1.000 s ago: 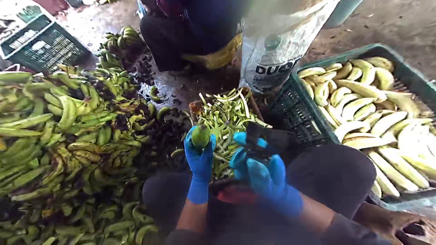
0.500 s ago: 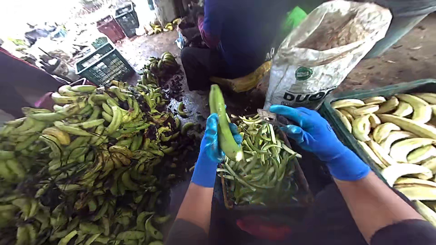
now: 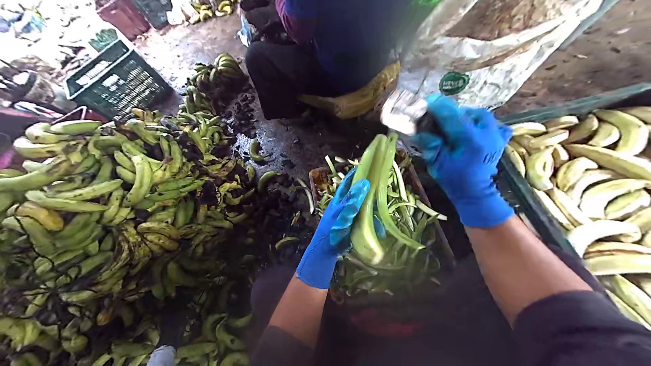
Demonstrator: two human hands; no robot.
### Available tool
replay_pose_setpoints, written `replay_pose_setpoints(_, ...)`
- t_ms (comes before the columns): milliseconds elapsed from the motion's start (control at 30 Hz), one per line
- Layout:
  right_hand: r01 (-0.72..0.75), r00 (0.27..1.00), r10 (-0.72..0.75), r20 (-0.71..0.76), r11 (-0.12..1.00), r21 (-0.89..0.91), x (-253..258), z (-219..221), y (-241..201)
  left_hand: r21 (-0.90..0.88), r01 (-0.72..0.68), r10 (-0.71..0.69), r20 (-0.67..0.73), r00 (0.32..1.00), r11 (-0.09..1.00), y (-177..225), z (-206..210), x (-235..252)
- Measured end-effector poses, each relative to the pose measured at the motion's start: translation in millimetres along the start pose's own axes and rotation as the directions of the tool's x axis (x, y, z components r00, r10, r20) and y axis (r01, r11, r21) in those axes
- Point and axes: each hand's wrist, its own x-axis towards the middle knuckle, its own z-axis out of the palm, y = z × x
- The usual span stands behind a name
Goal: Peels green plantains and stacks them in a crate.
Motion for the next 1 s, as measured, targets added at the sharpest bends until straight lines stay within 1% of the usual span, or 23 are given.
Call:
replay_pose_setpoints(67, -0.074, 0.996, 0.072, 0.056, 0.996, 0.039, 3, 1, -3, -0.014, -0.031, 0.03, -0.057, 0.998, 0.999, 6, -10, 1)
replay_pose_setpoints(133, -0.01, 0.983, -0.024, 0.183, 0.983, 0.181, -18, 4, -24, 0.048, -0.157, 0.163, -0.165, 0.973, 0.986, 15, -20, 3)
replay_pose_setpoints(200, 0.075, 0.947, -0.176, 0.268, 0.935, 0.347, -48, 2, -48, 0.183, -0.305, 0.347, -0.273, 0.897, 0.934, 21, -28, 5)
replay_pose_setpoints(267, 0.078, 0.908, -0.248, 0.337, 0.892, 0.444, -65, -9, -62, 0.274, -0.412, 0.484, -0.299, 0.822, 0.869, 25, -29, 5)
replay_pose_setpoints(300, 0.078, 0.904, -0.257, 0.342, 0.885, 0.459, -64, -11, -63, 0.289, -0.442, 0.516, -0.276, 0.811, 0.849, 25, -26, 5)
replay_pose_setpoints(333, 0.095, 0.917, -0.254, 0.309, 0.889, 0.448, -59, -10, -60, 0.257, -0.442, 0.499, -0.23, 0.835, 0.859, 23, -22, 3)
replay_pose_setpoints(367, 0.125, 0.941, -0.236, 0.244, 0.908, 0.399, -52, -6, -56, 0.193, -0.392, 0.424, -0.161, 0.891, 0.899, 19, -18, 0)
replay_pose_setpoints(433, 0.147, 0.978, -0.177, 0.113, 0.961, 0.234, -29, 3, -37, 0.043, -0.16, 0.159, 0.018, 0.987, 0.986, 13, -14, -2)
replay_pose_setpoints(467, 0.098, 0.99, -0.112, 0.081, 0.982, 0.164, -16, 6, -24, 0.058, -0.029, 0.024, 0.089, 0.996, 0.998, 11, -14, -2)
replay_pose_setpoints(500, 0.024, 0.997, -0.031, 0.066, 0.995, 0.097, -5, 9, -12, 0.103, 0.046, -0.057, 0.1, 0.993, 0.994, 7, -15, -3)
replay_pose_setpoints(533, -0.042, 0.998, 0.04, 0.042, 0.998, 0.049, 0, 12, -3, 0.134, 0.06, -0.071, 0.082, 0.994, 0.989, 4, -15, -4)
replay_pose_setpoints(567, -0.085, 0.996, 0.084, 0.031, 0.996, 0.031, 1, 12, 0, 0.154, 0.012, -0.02, 0.05, 0.999, 0.988, 3, -14, -3)
replay_pose_setpoints(633, -0.064, 0.996, 0.057, 0.068, 0.993, 0.101, -10, 6, -19, 0.132, -0.164, 0.168, -0.023, 0.985, 0.978, 7, -14, 4)
replay_pose_setpoints(667, -0.009, 0.996, -0.005, 0.092, 0.988, 0.154, -23, 2, -34, 0.126, -0.287, 0.302, -0.121, 0.946, 0.95, 8, -12, 7)
replay_pose_setpoints(733, 0.121, 0.983, -0.148, 0.105, 0.966, 0.228, -52, -5, -58, 0.113, -0.577, 0.582, -0.298, 0.757, 0.809, 8, -5, 16)
replay_pose_setpoints(767, 0.176, 0.974, -0.205, 0.097, 0.954, 0.243, -63, -7, -65, 0.097, -0.683, 0.669, -0.342, 0.66, 0.724, 7, -6, 20)
replay_pose_setpoints(800, 0.219, 0.966, -0.244, 0.081, 0.946, 0.241, -68, -8, -67, 0.083, -0.726, 0.703, -0.347, 0.621, 0.682, 8, -6, 22)
replay_pose_setpoints(833, 0.245, 0.962, -0.266, 0.057, 0.937, 0.248, -65, -8, -64, 0.014, -0.729, 0.69, -0.338, 0.64, 0.684, 10, -1, 21)
replay_pose_setpoints(867, 0.254, 0.961, -0.274, 0.046, 0.932, 0.257, -57, -6, -59, -0.042, -0.676, 0.64, -0.281, 0.715, 0.736, 9, 2, 18)
replay_pose_setpoints(900, 0.253, 0.962, -0.272, 0.037, 0.932, 0.261, -45, -3, -51, -0.024, -0.558, 0.545, -0.177, 0.819, 0.83, 8, 1, 12)
replay_pose_setpoints(933, 0.24, 0.965, -0.258, 0.039, 0.935, 0.26, -32, 1, -40, 0.059, -0.4, 0.404, -0.095, 0.91, 0.915, 10, -2, 6)
replay_pose_setpoints(967, 0.218, 0.969, -0.24, 0.061, 0.943, 0.252, -18, 4, -29, 0.164, -0.206, 0.212, -0.018, 0.977, 0.965, 14, -7, 1)
replay_pose_setpoints(1000, 0.19, 0.972, -0.216, 0.094, 0.955, 0.226, -5, 7, -17, 0.246, -0.037, 0.021, 0.067, 0.998, 0.969, 18, -11, 1)
